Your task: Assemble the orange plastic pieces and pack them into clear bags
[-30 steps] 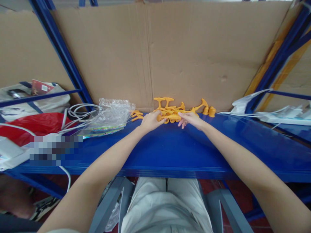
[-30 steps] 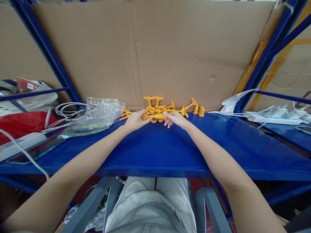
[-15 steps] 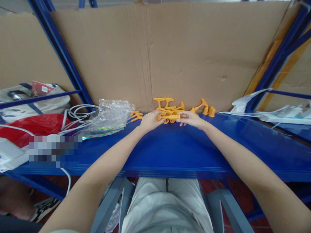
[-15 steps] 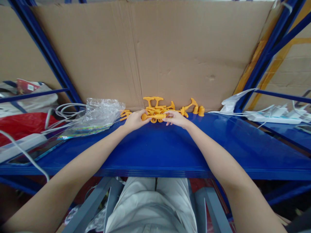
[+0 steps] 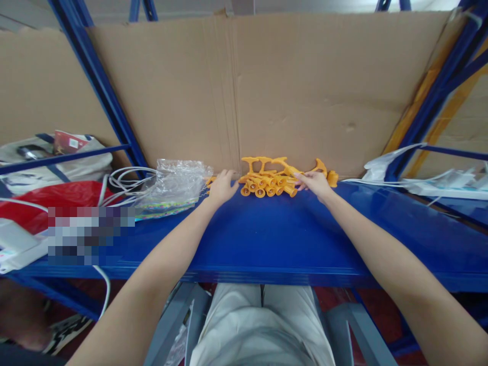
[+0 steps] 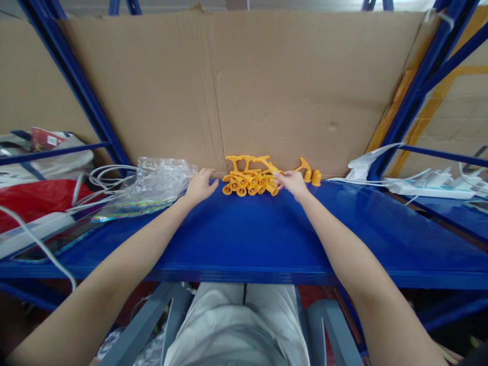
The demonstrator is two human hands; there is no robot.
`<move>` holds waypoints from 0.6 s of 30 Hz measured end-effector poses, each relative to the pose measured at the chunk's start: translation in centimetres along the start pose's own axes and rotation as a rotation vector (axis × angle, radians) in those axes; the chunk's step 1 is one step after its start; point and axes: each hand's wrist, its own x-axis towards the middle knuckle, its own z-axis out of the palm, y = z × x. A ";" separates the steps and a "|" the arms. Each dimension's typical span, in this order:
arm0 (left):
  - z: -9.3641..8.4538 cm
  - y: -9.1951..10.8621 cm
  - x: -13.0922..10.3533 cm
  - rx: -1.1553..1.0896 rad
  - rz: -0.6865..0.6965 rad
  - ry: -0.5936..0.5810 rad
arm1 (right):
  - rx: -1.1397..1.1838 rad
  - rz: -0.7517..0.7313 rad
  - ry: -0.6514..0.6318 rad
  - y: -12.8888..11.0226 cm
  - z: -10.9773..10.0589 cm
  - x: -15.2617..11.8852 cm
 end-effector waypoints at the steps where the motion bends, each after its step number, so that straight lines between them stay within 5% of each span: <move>1: 0.1 -0.4 0.0 0.041 -0.046 -0.016 | -0.011 0.026 0.013 0.3 -0.1 0.1; 6: 1.1 -2.2 0.1 0.148 -0.265 -0.176 | -0.111 0.067 0.052 2.3 0.5 0.7; 10: 1.8 -3.2 0.3 0.145 -0.241 -0.334 | -0.227 -0.016 0.042 3.9 1.0 1.2; 18: 2.5 -4.4 0.5 0.146 -0.263 -0.242 | -0.178 -0.140 -0.012 5.5 1.7 2.3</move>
